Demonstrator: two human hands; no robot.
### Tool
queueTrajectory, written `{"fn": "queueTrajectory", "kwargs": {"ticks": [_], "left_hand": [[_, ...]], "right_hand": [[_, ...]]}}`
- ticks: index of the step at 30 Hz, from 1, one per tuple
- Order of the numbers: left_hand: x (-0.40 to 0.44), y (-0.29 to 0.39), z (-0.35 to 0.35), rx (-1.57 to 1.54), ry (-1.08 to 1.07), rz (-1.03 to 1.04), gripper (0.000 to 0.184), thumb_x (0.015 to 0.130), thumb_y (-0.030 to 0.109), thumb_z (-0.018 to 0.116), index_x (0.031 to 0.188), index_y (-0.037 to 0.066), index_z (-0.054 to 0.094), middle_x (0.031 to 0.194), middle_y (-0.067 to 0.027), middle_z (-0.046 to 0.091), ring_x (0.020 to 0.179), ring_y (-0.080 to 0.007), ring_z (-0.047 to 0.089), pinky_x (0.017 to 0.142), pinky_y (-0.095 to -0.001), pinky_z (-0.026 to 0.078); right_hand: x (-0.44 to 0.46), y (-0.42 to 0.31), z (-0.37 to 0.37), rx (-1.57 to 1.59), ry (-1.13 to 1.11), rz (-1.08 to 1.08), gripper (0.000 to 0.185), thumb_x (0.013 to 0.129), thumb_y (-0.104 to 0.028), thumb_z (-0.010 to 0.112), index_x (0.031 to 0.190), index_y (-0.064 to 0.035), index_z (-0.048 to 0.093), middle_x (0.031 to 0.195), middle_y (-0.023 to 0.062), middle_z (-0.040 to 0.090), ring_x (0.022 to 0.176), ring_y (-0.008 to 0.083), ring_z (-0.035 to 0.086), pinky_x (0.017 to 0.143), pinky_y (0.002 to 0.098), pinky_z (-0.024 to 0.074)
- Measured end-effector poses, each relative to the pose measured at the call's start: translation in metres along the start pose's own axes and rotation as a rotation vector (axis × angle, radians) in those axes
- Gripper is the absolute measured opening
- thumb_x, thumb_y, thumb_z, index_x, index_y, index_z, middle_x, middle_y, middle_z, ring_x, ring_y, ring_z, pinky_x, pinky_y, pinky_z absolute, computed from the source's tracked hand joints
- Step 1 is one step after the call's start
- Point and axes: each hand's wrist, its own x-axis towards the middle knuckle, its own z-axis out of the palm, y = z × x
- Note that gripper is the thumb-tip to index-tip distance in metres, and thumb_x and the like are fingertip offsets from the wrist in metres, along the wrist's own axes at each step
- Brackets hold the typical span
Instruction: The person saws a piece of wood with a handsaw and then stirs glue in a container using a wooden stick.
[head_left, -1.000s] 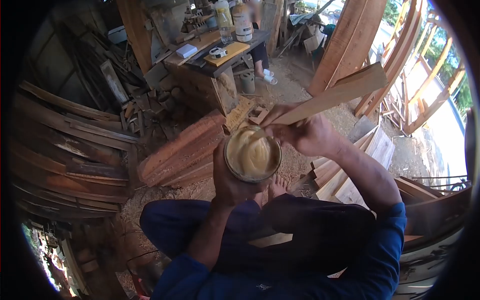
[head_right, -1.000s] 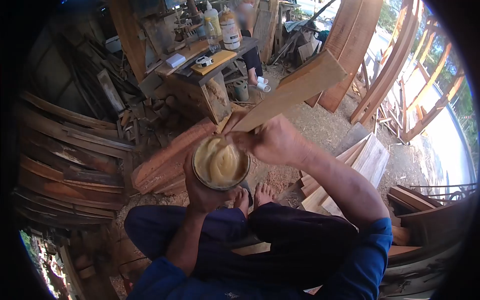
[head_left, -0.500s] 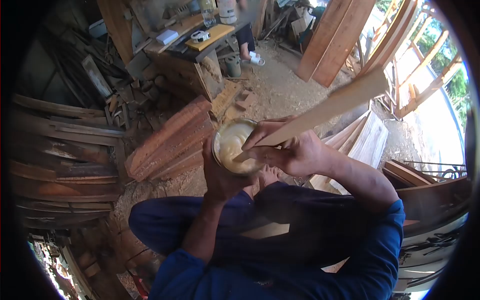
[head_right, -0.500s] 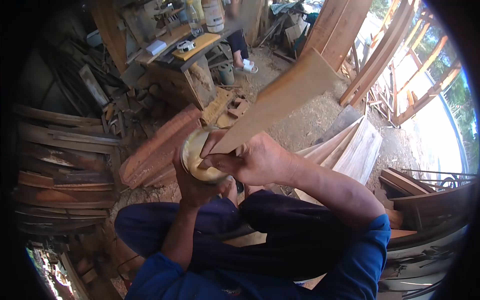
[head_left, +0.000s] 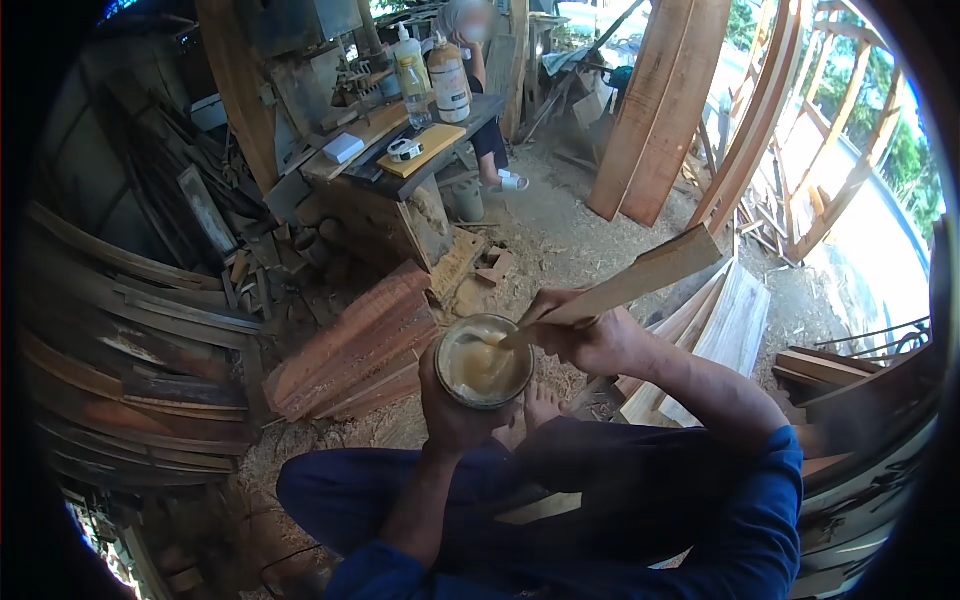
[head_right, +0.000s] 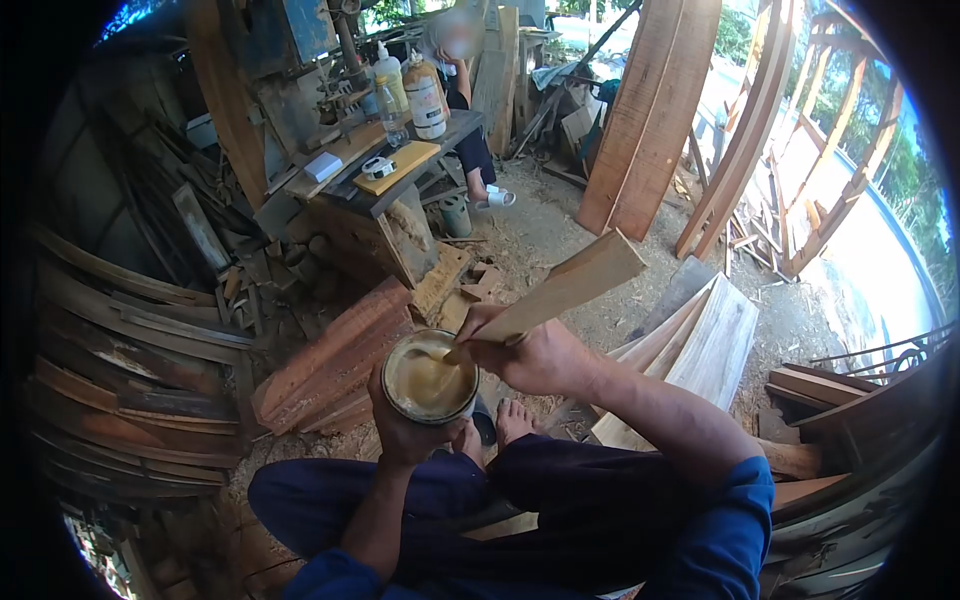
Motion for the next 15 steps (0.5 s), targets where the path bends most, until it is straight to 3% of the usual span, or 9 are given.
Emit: {"fn": "queueTrajectory", "kwargs": {"ticks": [1, 2, 4, 5, 8, 9, 12, 14, 15], "left_hand": [[0.000, 0.003, -0.005, -0.054, 0.009, -0.116, 0.119, 0.062, 0.024, 0.100, 0.151, -0.001, 0.026, 0.137, -0.0201, 0.052, 0.127, -0.0315, 0.058, 0.105, -0.0456, 0.051], [0.002, 0.005, -0.007, -0.107, 0.016, -0.228, 0.118, 0.063, 0.025, 0.100, 0.151, -0.001, 0.025, 0.138, -0.0203, 0.052, 0.128, -0.0316, 0.057, 0.105, -0.0456, 0.051], [0.006, 0.013, 0.000, 0.028, -0.037, -0.157, 0.118, 0.065, 0.026, 0.100, 0.151, -0.001, 0.025, 0.139, -0.0205, 0.051, 0.129, -0.0315, 0.057, 0.106, -0.0457, 0.050], [0.006, 0.018, 0.009, 0.011, -0.056, -0.108, 0.117, 0.065, 0.027, 0.100, 0.151, -0.001, 0.025, 0.139, -0.0205, 0.051, 0.128, -0.0313, 0.057, 0.106, -0.0455, 0.050], [0.013, 0.019, 0.014, 0.021, -0.068, -0.030, 0.116, 0.066, 0.028, 0.099, 0.150, -0.002, 0.026, 0.137, -0.0197, 0.052, 0.124, -0.0306, 0.058, 0.104, -0.0448, 0.051], [0.015, 0.008, 0.013, -0.004, -0.034, -0.053, 0.117, 0.066, 0.029, 0.100, 0.151, -0.002, 0.026, 0.137, -0.0194, 0.052, 0.123, -0.0305, 0.058, 0.104, -0.0444, 0.050], [0.034, 0.013, 0.011, -0.030, -0.047, -0.167, 0.118, 0.063, 0.030, 0.100, 0.150, -0.002, 0.028, 0.134, -0.0189, 0.054, 0.121, -0.0314, 0.060, 0.103, -0.0444, 0.050], [0.044, 0.020, 0.021, 0.153, -0.131, -0.009, 0.117, 0.062, 0.029, 0.101, 0.149, -0.002, 0.030, 0.131, -0.0187, 0.055, 0.120, -0.0318, 0.060, 0.104, -0.0452, 0.050], [0.049, 0.026, 0.027, 0.184, -0.139, 0.052, 0.116, 0.063, 0.031, 0.100, 0.149, -0.002, 0.031, 0.134, -0.0198, 0.054, 0.122, -0.0324, 0.059, 0.105, -0.0461, 0.049]], "right_hand": [[-0.002, 0.008, 0.007, -0.021, -0.006, -0.244, 0.015, 0.095, -0.006, 0.073, 0.110, -0.0045, 0.074, 0.094, 0.0086, 0.073, 0.084, 0.0174, 0.071, 0.073, 0.0327, 0.0557], [-0.002, 0.006, 0.012, -0.025, -0.002, -0.247, 0.015, 0.095, -0.006, 0.073, 0.110, -0.0045, 0.074, 0.094, 0.0086, 0.073, 0.084, 0.0174, 0.071, 0.073, 0.0327, 0.0557], [0.001, 0.000, 0.022, -0.008, 0.020, -0.374, 0.015, 0.095, -0.005, 0.072, 0.110, -0.0043, 0.074, 0.091, 0.0071, 0.072, 0.081, 0.0157, 0.071, 0.071, 0.0328, 0.0552], [0.004, -0.003, 0.015, 0.067, -0.004, -0.224, 0.014, 0.096, -0.005, 0.071, 0.110, -0.0035, 0.073, 0.088, 0.0062, 0.072, 0.080, 0.0154, 0.070, 0.070, 0.0325, 0.0548], [0.006, 0.016, -0.004, -0.040, 0.143, -0.170, 0.013, 0.096, -0.004, 0.070, 0.108, -0.0026, 0.073, 0.088, 0.0064, 0.072, 0.081, 0.0170, 0.071, 0.070, 0.0327, 0.0549], [0.000, 0.009, -0.012, 0.008, 0.075, -0.122, 0.012, 0.095, -0.003, 0.070, 0.106, -0.0027, 0.073, 0.088, 0.0061, 0.072, 0.081, 0.0155, 0.071, 0.069, 0.0314, 0.0543], [-0.008, -0.010, -0.008, -0.034, 0.010, -0.358, 0.012, 0.094, -0.002, 0.071, 0.106, -0.0029, 0.073, 0.088, 0.0063, 0.072, 0.082, 0.0128, 0.070, 0.069, 0.0301, 0.0540], [-0.002, -0.006, -0.008, -0.031, 0.087, -0.413, 0.012, 0.095, -0.003, 0.071, 0.106, -0.0026, 0.073, 0.088, 0.0068, 0.073, 0.083, 0.0112, 0.069, 0.070, 0.0291, 0.0538], [0.001, 0.005, -0.013, -0.013, 0.208, -0.330, 0.012, 0.095, -0.003, 0.071, 0.106, -0.0024, 0.073, 0.088, 0.0067, 0.073, 0.082, 0.0114, 0.069, 0.069, 0.0292, 0.0538]]}}
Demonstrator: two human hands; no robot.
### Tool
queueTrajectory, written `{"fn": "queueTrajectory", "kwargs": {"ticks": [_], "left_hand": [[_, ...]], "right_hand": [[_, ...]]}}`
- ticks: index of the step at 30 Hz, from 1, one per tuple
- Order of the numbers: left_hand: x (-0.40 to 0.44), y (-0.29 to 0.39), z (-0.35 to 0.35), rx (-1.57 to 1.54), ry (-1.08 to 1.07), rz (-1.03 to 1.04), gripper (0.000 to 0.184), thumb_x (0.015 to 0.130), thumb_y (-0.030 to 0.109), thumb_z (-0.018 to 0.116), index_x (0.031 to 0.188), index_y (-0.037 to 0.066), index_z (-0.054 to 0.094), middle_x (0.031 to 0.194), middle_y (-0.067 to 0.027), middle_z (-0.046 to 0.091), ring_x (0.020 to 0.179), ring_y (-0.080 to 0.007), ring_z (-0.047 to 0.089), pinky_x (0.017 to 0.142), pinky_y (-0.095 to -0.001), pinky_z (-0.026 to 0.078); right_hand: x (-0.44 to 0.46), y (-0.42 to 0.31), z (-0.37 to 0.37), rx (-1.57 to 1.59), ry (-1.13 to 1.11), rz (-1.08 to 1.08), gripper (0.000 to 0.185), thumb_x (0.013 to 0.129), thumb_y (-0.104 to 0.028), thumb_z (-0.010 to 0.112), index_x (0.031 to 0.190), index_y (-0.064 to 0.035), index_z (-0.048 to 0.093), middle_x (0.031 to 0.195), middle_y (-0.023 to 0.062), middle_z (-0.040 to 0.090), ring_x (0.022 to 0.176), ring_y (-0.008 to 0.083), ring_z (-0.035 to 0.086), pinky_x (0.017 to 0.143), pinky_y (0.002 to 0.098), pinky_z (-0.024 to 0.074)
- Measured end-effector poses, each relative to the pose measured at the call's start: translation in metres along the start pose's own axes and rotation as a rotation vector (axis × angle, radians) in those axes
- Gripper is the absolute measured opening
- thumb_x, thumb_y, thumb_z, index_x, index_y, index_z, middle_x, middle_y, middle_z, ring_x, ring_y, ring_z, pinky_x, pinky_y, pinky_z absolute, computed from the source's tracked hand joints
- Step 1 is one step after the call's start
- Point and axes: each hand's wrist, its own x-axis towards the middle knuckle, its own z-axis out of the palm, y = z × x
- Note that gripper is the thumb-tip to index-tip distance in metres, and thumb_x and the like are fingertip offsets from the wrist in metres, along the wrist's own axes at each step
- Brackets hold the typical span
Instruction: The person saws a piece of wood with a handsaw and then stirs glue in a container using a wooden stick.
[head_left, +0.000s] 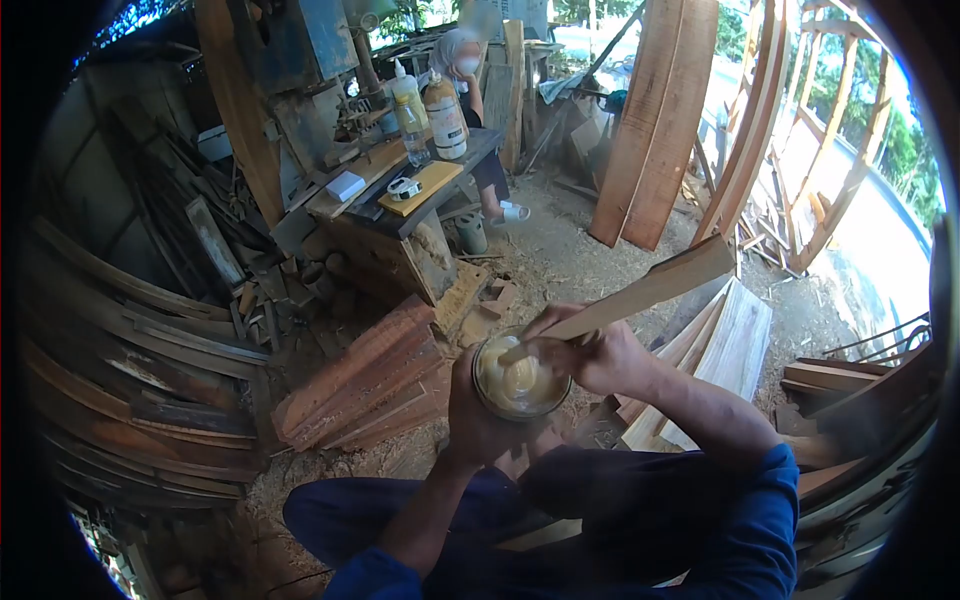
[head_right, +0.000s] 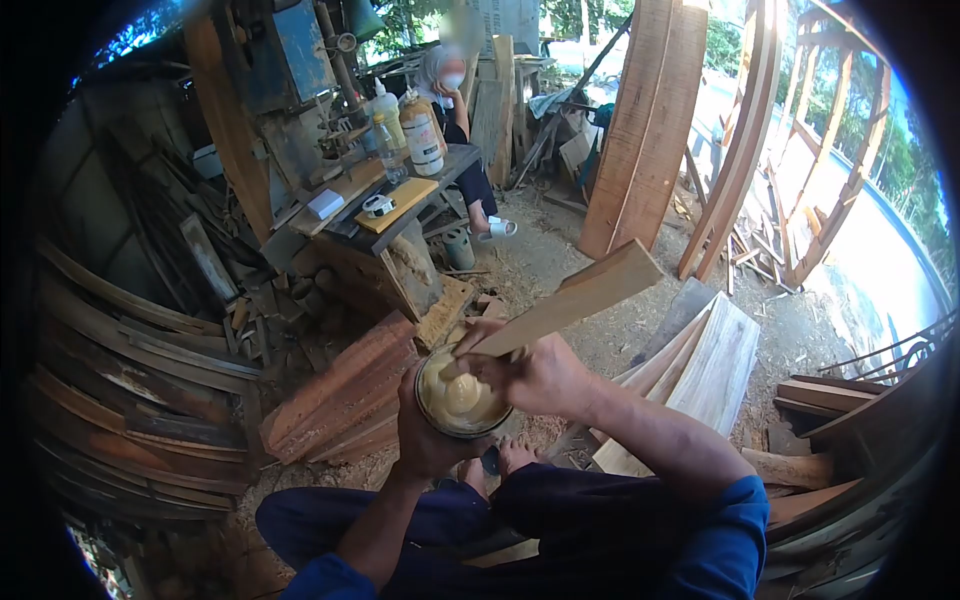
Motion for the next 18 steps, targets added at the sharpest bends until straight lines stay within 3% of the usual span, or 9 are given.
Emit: {"fn": "queueTrajectory", "kwargs": {"ticks": [4, 6, 7, 8, 9, 10, 13, 15, 18], "left_hand": [[0.015, -0.012, 0.001, -0.243, 0.018, -0.099, 0.132, 0.059, 0.047, 0.101, 0.153, -0.003, 0.022, 0.142, -0.0201, 0.050, 0.131, -0.0312, 0.054, 0.113, -0.0456, 0.043], [-0.002, -0.044, -0.009, 0.155, 0.044, 0.016, 0.130, 0.061, 0.047, 0.100, 0.153, -0.005, 0.024, 0.141, -0.0221, 0.051, 0.129, -0.0356, 0.055, 0.108, -0.0487, 0.045], [-0.003, -0.043, -0.006, -0.042, 0.037, -0.063, 0.137, 0.059, 0.059, 0.097, 0.153, -0.006, 0.022, 0.140, -0.0237, 0.049, 0.129, -0.0375, 0.054, 0.109, -0.0504, 0.045], [-0.010, -0.044, -0.001, 0.137, 0.063, -0.019, 0.140, 0.057, 0.066, 0.095, 0.153, -0.006, 0.024, 0.140, -0.0245, 0.048, 0.130, -0.0382, 0.054, 0.107, -0.0510, 0.046], [-0.015, -0.040, 0.000, 0.366, 0.012, 0.079, 0.139, 0.056, 0.067, 0.095, 0.154, -0.003, 0.026, 0.141, -0.0242, 0.048, 0.129, -0.0387, 0.054, 0.106, -0.0515, 0.047], [-0.026, -0.023, 0.016, 0.049, 0.090, -0.159, 0.134, 0.058, 0.061, 0.096, 0.155, 0.000, 0.027, 0.143, -0.0235, 0.047, 0.131, -0.0394, 0.053, 0.106, -0.0522, 0.047], [-0.045, -0.038, 0.021, 0.006, 0.075, -0.067, 0.129, 0.059, 0.053, 0.097, 0.155, 0.002, 0.027, 0.143, -0.0227, 0.047, 0.132, -0.0393, 0.053, 0.107, -0.0528, 0.046], [-0.054, -0.054, 0.005, 0.094, 0.136, -0.131, 0.128, 0.061, 0.056, 0.094, 0.156, 0.000, 0.028, 0.148, -0.0193, 0.045, 0.138, -0.0355, 0.048, 0.113, -0.0511, 0.040], [-0.071, -0.062, 0.009, 0.231, 0.071, -0.098, 0.130, 0.058, 0.047, 0.097, 0.157, 0.004, 0.026, 0.150, -0.0183, 0.041, 0.139, -0.0364, 0.046, 0.111, -0.0506, 0.042]], "right_hand": [[-0.003, -0.011, -0.021, -0.004, 0.046, 0.197, 0.012, 0.095, -0.001, 0.068, 0.106, -0.0024, 0.071, 0.092, 0.0082, 0.072, 0.085, 0.0169, 0.069, 0.074, 0.0319, 0.0540], [-0.012, -0.025, -0.022, 0.130, -0.113, 0.358, 0.013, 0.092, -0.003, 0.068, 0.105, -0.0036, 0.069, 0.096, 0.0122, 0.071, 0.091, 0.0240, 0.071, 0.079, 0.0361, 0.0541], [-0.017, -0.010, -0.011, 0.028, -0.060, 0.009, 0.012, 0.091, -0.005, 0.070, 0.103, -0.0038, 0.068, 0.094, 0.0136, 0.070, 0.092, 0.0264, 0.071, 0.079, 0.0379, 0.0540], [-0.017, -0.003, -0.002, 0.058, -0.050, -0.057, 0.015, 0.087, -0.005, 0.072, 0.101, -0.0038, 0.068, 0.091, 0.0153, 0.069, 0.091, 0.0301, 0.070, 0.079, 0.0405, 0.0537], [-0.014, 0.000, 0.005, 0.022, 0.081, -0.156, 0.014, 0.084, -0.004, 0.073, 0.097, -0.0032, 0.067, 0.088, 0.0142, 0.068, 0.087, 0.0320, 0.069, 0.075, 0.0409, 0.0539], [-0.010, 0.015, 0.007, -0.016, 0.156, -0.170, 0.015, 0.079, -0.002, 0.072, 0.093, -0.0025, 0.068, 0.087, 0.0149, 0.067, 0.084, 0.0336, 0.068, 0.071, 0.0413, 0.0540], [-0.011, 0.025, -0.012, -0.002, 0.078, -0.077, 0.019, 0.083, -0.004, 0.073, 0.100, -0.0031, 0.068, 0.096, 0.0140, 0.070, 0.093, 0.0340, 0.069, 0.080, 0.0431, 0.0540], [-0.019, 0.031, 0.006, -0.008, 0.109, -0.122, 0.019, 0.082, -0.004, 0.073, 0.100, -0.0018, 0.068, 0.095, 0.0152, 0.070, 0.091, 0.0354, 0.069, 0.079, 0.0431, 0.0544], [-0.015, 0.027, 0.026, -0.055, 0.077, -0.096, 0.020, 0.081, -0.004, 0.073, 0.098, 0.0021, 0.067, 0.093, 0.0177, 0.070, 0.086, 0.0375, 0.068, 0.072, 0.0404, 0.0554]]}}
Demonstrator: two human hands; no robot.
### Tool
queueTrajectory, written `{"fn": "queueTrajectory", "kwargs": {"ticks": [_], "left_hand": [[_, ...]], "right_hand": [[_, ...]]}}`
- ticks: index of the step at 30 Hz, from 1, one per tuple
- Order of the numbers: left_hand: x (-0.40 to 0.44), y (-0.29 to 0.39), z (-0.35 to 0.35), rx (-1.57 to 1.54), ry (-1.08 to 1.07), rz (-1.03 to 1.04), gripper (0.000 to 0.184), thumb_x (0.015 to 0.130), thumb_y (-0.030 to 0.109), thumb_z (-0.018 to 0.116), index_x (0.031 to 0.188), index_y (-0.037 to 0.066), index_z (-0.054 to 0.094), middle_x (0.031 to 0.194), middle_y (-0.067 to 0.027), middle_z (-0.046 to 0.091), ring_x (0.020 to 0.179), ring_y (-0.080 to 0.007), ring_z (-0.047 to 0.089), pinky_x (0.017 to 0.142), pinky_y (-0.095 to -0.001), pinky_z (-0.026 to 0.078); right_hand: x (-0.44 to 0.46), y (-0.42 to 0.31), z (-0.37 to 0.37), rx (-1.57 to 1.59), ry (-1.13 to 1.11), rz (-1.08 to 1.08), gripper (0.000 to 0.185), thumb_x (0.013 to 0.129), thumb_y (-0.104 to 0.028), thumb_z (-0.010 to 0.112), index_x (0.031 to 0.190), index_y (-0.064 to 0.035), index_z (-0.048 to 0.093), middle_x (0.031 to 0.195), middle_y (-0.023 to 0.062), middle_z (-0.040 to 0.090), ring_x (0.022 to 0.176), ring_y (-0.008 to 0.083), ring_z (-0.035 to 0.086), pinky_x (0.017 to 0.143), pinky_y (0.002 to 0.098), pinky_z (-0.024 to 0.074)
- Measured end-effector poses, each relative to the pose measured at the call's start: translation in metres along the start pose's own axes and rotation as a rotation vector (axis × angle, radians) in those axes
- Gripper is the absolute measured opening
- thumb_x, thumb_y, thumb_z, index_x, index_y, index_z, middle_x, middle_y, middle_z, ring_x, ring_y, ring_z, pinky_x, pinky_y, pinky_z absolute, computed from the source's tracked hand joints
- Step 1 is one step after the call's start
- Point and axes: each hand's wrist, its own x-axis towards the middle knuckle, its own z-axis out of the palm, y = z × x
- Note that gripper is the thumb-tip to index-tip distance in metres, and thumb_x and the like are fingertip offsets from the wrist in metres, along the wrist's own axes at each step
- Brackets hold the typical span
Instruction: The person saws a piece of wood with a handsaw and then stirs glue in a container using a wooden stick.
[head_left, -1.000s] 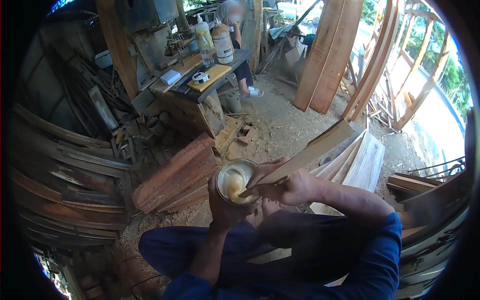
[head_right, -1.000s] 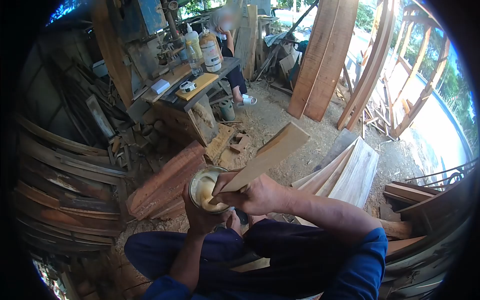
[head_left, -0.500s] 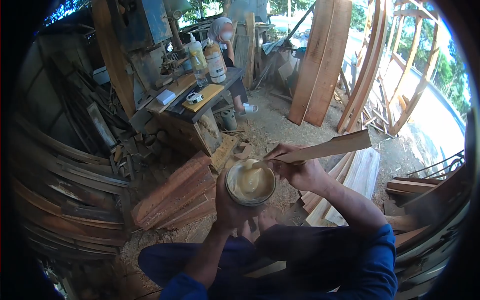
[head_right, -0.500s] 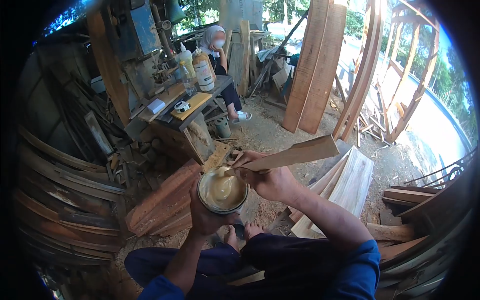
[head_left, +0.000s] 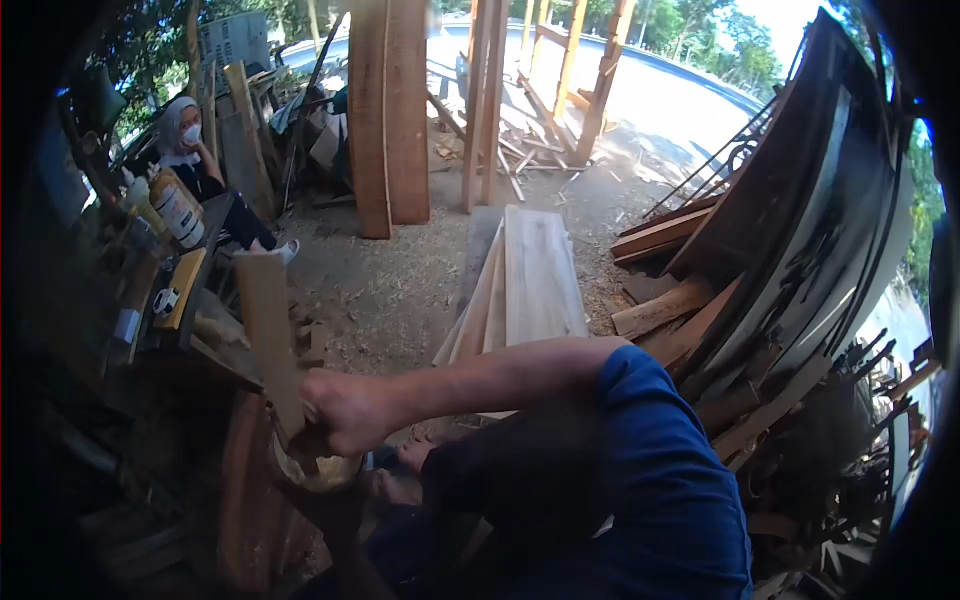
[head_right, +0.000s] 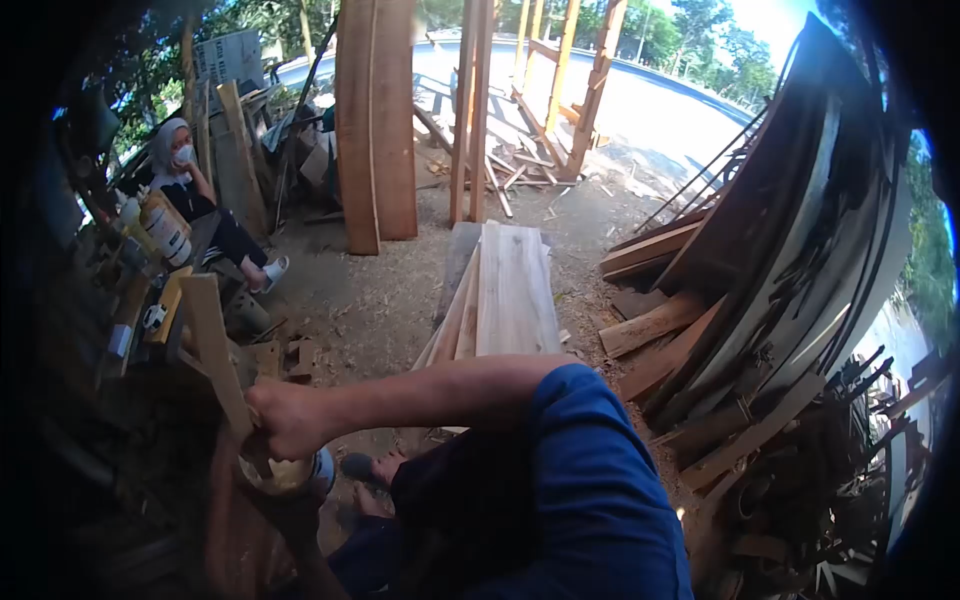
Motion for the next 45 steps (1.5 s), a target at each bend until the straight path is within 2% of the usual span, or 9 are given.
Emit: {"fn": "queueTrajectory", "kwargs": {"ticks": [5, 11, 15, 17, 22, 27, 30, 34, 45], "left_hand": [[0.032, 0.019, -0.019, -0.107, 0.028, 0.089, 0.131, 0.058, 0.049, 0.100, 0.154, -0.001, 0.025, 0.142, -0.0217, 0.046, 0.132, -0.0359, 0.052, 0.107, -0.0502, 0.047], [0.024, 0.031, -0.012, -0.182, -0.047, 0.091, 0.131, 0.064, 0.040, 0.100, 0.156, -0.002, 0.017, 0.143, -0.0228, 0.047, 0.128, -0.0359, 0.056, 0.108, -0.0485, 0.049], [0.038, 0.039, -0.019, -0.543, -0.014, -0.167, 0.131, 0.063, 0.033, 0.101, 0.156, -0.002, 0.015, 0.142, -0.0226, 0.047, 0.128, -0.0351, 0.057, 0.108, -0.0476, 0.049], [0.032, 0.030, -0.018, -0.433, -0.021, -0.083, 0.129, 0.063, 0.032, 0.101, 0.155, -0.002, 0.017, 0.142, -0.0224, 0.047, 0.128, -0.0347, 0.057, 0.108, -0.0486, 0.050], [0.037, 0.027, -0.018, -0.403, 0.011, 0.016, 0.130, 0.064, 0.039, 0.100, 0.154, -0.002, 0.016, 0.143, -0.0230, 0.045, 0.130, -0.0348, 0.054, 0.109, -0.0482, 0.048], [0.028, 0.039, -0.015, -0.189, -0.101, 0.096, 0.131, 0.064, 0.040, 0.100, 0.154, -0.004, 0.016, 0.143, -0.0237, 0.046, 0.130, -0.0358, 0.055, 0.110, -0.0497, 0.048], [0.030, 0.030, -0.002, -0.446, -0.034, 0.044, 0.129, 0.063, 0.035, 0.101, 0.154, -0.004, 0.018, 0.140, -0.0242, 0.050, 0.126, -0.0354, 0.058, 0.108, -0.0507, 0.049], [0.039, 0.029, -0.019, -0.317, 0.034, 0.041, 0.126, 0.061, 0.026, 0.100, 0.154, -0.002, 0.020, 0.137, -0.0223, 0.053, 0.125, -0.0341, 0.059, 0.107, -0.0501, 0.049], [0.034, 0.027, -0.018, -0.348, -0.002, 0.046, 0.126, 0.061, 0.040, 0.101, 0.153, -0.002, 0.026, 0.138, -0.0207, 0.048, 0.130, -0.0338, 0.054, 0.108, -0.0472, 0.048]], "right_hand": [[0.017, -0.018, -0.031, 0.019, -0.164, 0.222, 0.008, 0.096, -0.001, 0.067, 0.103, -0.0021, 0.070, 0.096, 0.0087, 0.074, 0.092, 0.0165, 0.072, 0.077, 0.0338, 0.0569], [0.022, -0.021, -0.009, 0.050, -0.176, -0.023, 0.008, 0.094, -0.001, 0.071, 0.102, -0.0019, 0.072, 0.089, 0.0077, 0.073, 0.087, 0.0161, 0.072, 0.075, 0.0326, 0.0556], [0.019, -0.024, -0.024, -0.002, -0.193, 0.311, 0.010, 0.085, -0.001, 0.072, 0.094, -0.0046, 0.069, 0.090, 0.0105, 0.070, 0.089, 0.0278, 0.070, 0.080, 0.0396, 0.0543], [0.016, -0.027, -0.010, 0.053, -0.262, -0.030, 0.009, 0.092, -0.001, 0.073, 0.101, -0.0022, 0.072, 0.091, 0.0104, 0.073, 0.086, 0.0197, 0.072, 0.074, 0.0337, 0.0546], [0.017, -0.022, -0.030, -0.072, -0.147, 0.281, 0.010, 0.094, -0.006, 0.072, 0.104, -0.0021, 0.072, 0.095, 0.0105, 0.074, 0.093, 0.0199, 0.072, 0.081, 0.0358, 0.0556], [0.018, -0.016, -0.006, 0.069, -0.221, -0.034, 0.013, 0.084, -0.003, 0.074, 0.097, -0.0037, 0.071, 0.091, 0.0127, 0.072, 0.088, 0.0314, 0.072, 0.076, 0.0420, 0.0560], [0.020, -0.004, -0.028, 0.018, -0.115, 0.308, 0.012, 0.087, -0.006, 0.073, 0.099, -0.0049, 0.071, 0.093, 0.0124, 0.073, 0.092, 0.0317, 0.071, 0.080, 0.0415, 0.0553], [0.016, -0.031, -0.030, -0.060, -0.287, 0.074, 0.014, 0.093, -0.005, 0.073, 0.107, -0.0026, 0.073, 0.096, 0.0093, 0.075, 0.091, 0.0208, 0.073, 0.080, 0.0340, 0.0565], [0.026, -0.036, -0.014, -0.017, -0.307, -0.022, 0.013, 0.094, -0.006, 0.072, 0.106, -0.0023, 0.075, 0.099, 0.0137, 0.076, 0.090, 0.0260, 0.074, 0.079, 0.0374, 0.0572]]}}
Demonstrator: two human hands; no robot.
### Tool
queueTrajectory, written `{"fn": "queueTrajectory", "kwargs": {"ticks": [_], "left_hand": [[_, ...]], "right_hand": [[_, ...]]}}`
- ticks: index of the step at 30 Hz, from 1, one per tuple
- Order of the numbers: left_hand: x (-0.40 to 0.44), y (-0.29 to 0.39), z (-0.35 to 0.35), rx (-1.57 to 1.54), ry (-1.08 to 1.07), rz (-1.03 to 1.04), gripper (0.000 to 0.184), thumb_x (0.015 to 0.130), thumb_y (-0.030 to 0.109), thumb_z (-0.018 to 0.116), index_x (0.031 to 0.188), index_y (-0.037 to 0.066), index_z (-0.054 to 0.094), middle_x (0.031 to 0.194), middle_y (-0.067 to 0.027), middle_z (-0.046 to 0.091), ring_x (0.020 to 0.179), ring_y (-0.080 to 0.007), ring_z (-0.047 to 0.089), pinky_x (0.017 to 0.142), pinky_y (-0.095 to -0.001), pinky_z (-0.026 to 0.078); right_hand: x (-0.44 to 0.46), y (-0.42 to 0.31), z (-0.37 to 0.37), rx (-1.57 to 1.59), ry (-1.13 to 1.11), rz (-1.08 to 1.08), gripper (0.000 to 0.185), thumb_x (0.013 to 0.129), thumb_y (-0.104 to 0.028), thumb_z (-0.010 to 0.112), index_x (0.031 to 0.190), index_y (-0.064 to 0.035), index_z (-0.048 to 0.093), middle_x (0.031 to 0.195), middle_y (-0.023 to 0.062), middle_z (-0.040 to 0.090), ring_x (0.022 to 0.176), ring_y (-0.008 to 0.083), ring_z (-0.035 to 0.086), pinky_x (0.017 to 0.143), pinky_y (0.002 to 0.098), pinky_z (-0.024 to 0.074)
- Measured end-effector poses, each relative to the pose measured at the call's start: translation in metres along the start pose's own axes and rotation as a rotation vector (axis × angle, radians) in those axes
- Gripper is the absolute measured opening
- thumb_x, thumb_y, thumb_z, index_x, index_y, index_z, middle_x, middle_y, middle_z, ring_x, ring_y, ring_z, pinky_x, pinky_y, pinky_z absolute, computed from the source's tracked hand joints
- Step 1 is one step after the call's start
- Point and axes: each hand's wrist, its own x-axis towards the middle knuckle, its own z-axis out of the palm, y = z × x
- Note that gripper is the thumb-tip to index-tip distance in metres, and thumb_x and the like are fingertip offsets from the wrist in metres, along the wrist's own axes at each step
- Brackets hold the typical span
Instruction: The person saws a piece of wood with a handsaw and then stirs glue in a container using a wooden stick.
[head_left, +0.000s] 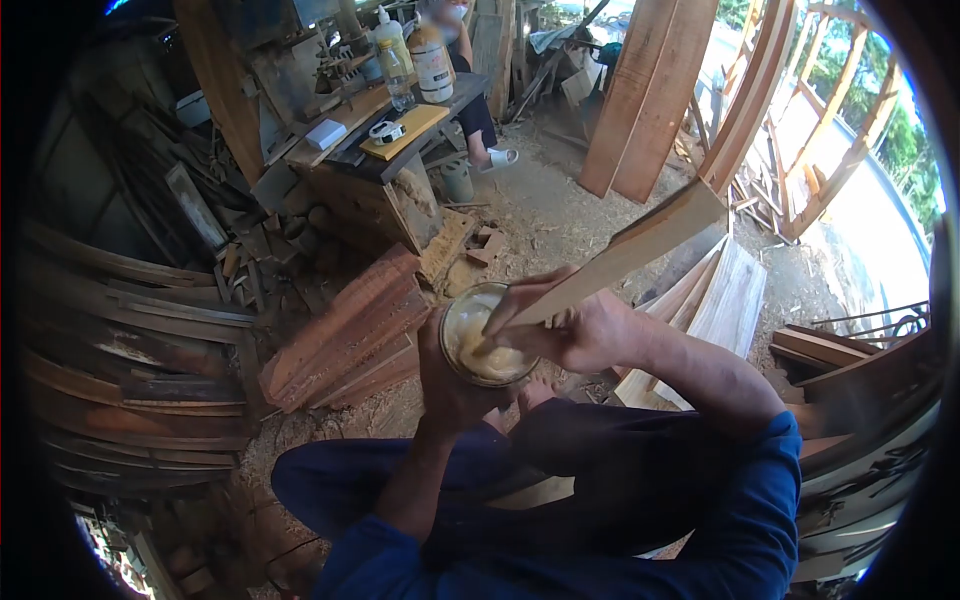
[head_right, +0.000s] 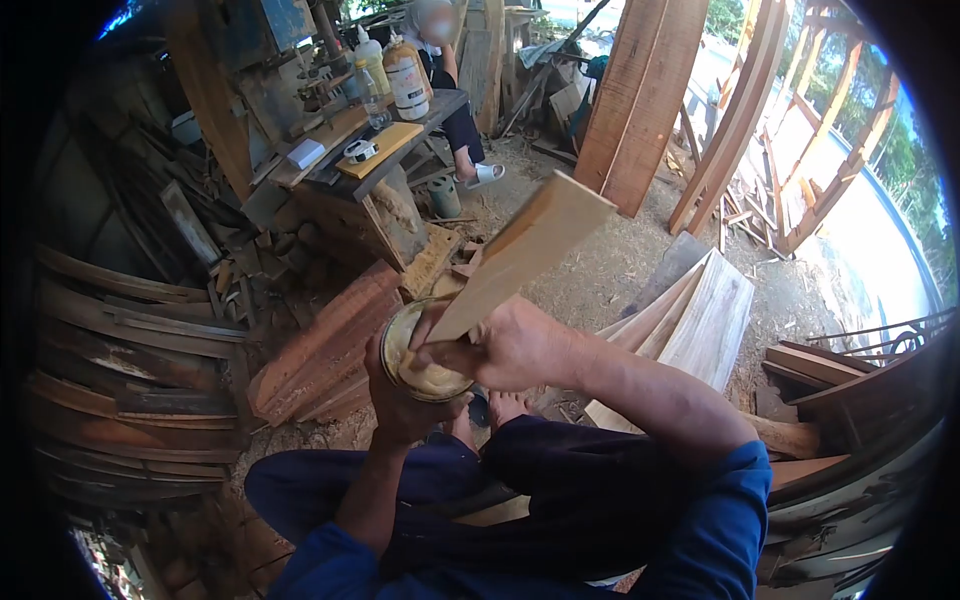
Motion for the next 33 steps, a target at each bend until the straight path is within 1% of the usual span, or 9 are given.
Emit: {"fn": "queueTrajectory", "kwargs": {"ticks": [4, 8, 14, 16, 22, 25, 28, 29, 33], "left_hand": [[-0.004, -0.009, -0.009, 0.115, 0.072, 0.069, 0.129, 0.062, 0.042, 0.100, 0.155, -0.002, 0.022, 0.140, -0.0225, 0.048, 0.127, -0.0345, 0.057, 0.108, -0.0470, 0.049], [0.004, 0.015, -0.003, 0.050, -0.037, 0.004, 0.122, 0.064, 0.035, 0.100, 0.152, -0.002, 0.024, 0.139, -0.0208, 0.051, 0.128, -0.0330, 0.057, 0.108, -0.0469, 0.048], [0.006, 0.006, -0.002, -0.121, 0.039, 0.018, 0.118, 0.065, 0.028, 0.100, 0.151, -0.002, 0.025, 0.136, -0.0215, 0.054, 0.122, -0.0309, 0.061, 0.104, -0.0437, 0.052], [0.000, -0.007, -0.007, -0.162, -0.040, -0.177, 0.138, 0.058, 0.043, 0.103, 0.155, 0.000, 0.016, 0.147, -0.0223, 0.047, 0.133, -0.0343, 0.055, 0.114, -0.0500, 0.046], [0.014, 0.020, 0.002, -0.111, -0.011, 0.029, 0.111, 0.067, 0.030, 0.099, 0.147, -0.002, 0.030, 0.132, -0.0188, 0.058, 0.121, -0.0296, 0.062, 0.106, -0.0444, 0.050], [-0.006, -0.004, -0.003, -0.209, -0.054, -0.194, 0.128, 0.063, 0.037, 0.102, 0.153, -0.001, 0.019, 0.147, -0.0210, 0.048, 0.134, -0.0324, 0.054, 0.114, -0.0480, 0.044], [0.004, 0.011, 0.005, -0.037, -0.063, -0.047, 0.119, 0.065, 0.035, 0.100, 0.149, -0.005, 0.026, 0.137, -0.0225, 0.054, 0.124, -0.0345, 0.060, 0.108, -0.0475, 0.047], [0.001, 0.016, 0.005, 0.045, -0.071, 0.007, 0.115, 0.066, 0.034, 0.099, 0.147, -0.007, 0.030, 0.132, -0.0233, 0.058, 0.119, -0.0355, 0.063, 0.105, -0.0472, 0.049], [-0.007, -0.007, -0.001, -0.056, -0.084, -0.121, 0.130, 0.056, 0.038, 0.105, 0.151, 0.000, 0.024, 0.141, -0.0183, 0.053, 0.132, -0.0313, 0.056, 0.111, -0.0457, 0.046]], "right_hand": [[-0.008, 0.017, -0.011, 0.064, 0.123, 0.214, 0.013, 0.093, -0.006, 0.073, 0.105, -0.0021, 0.074, 0.097, 0.0128, 0.075, 0.091, 0.0272, 0.074, 0.079, 0.0389, 0.0565], [-0.003, 0.001, 0.010, 0.039, -0.003, 0.000, 0.015, 0.093, -0.005, 0.074, 0.106, -0.0007, 0.074, 0.096, 0.0136, 0.075, 0.093, 0.0269, 0.074, 0.082, 0.0386, 0.0569], [-0.014, 0.020, -0.012, 0.047, 0.104, 0.242, 0.012, 0.092, -0.004, 0.072, 0.104, -0.0009, 0.073, 0.101, 0.0150, 0.074, 0.095, 0.0312, 0.074, 0.082, 0.0405, 0.0570], [-0.012, 0.003, -0.003, 0.012, -0.081, 0.032, 0.011, 0.093, -0.008, 0.070, 0.104, -0.0047, 0.071, 0.099, 0.0114, 0.072, 0.093, 0.0294, 0.072, 0.079, 0.0387, 0.0562], [-0.013, 0.023, -0.016, -0.010, 0.206, 0.200, 0.014, 0.092, -0.005, 0.073, 0.106, -0.0026, 0.073, 0.094, 0.0124, 0.075, 0.090, 0.0271, 0.074, 0.081, 0.0393, 0.0566], [-0.017, 0.000, -0.009, 0.085, -0.059, 0.152, 0.012, 0.093, -0.006, 0.071, 0.105, -0.0054, 0.073, 0.094, 0.0105, 0.074, 0.090, 0.0242, 0.073, 0.081, 0.0362, 0.0574], [-0.007, 0.006, 0.000, 0.060, 0.076, 0.062, 0.012, 0.094, -0.006, 0.071, 0.105, -0.0047, 0.073, 0.094, 0.0100, 0.074, 0.090, 0.0233, 0.073, 0.080, 0.0354, 0.0574], [-0.010, 0.015, -0.004, 0.125, 0.131, 0.258, 0.014, 0.094, -0.003, 0.072, 0.107, -0.0034, 0.075, 0.101, 0.0109, 0.075, 0.094, 0.0246, 0.073, 0.080, 0.0359, 0.0568], [-0.019, 0.013, -0.006, 0.011, 0.033, 0.146, 0.013, 0.093, -0.007, 0.072, 0.106, -0.0046, 0.074, 0.098, 0.0095, 0.074, 0.091, 0.0241, 0.073, 0.078, 0.0347, 0.0568]]}}
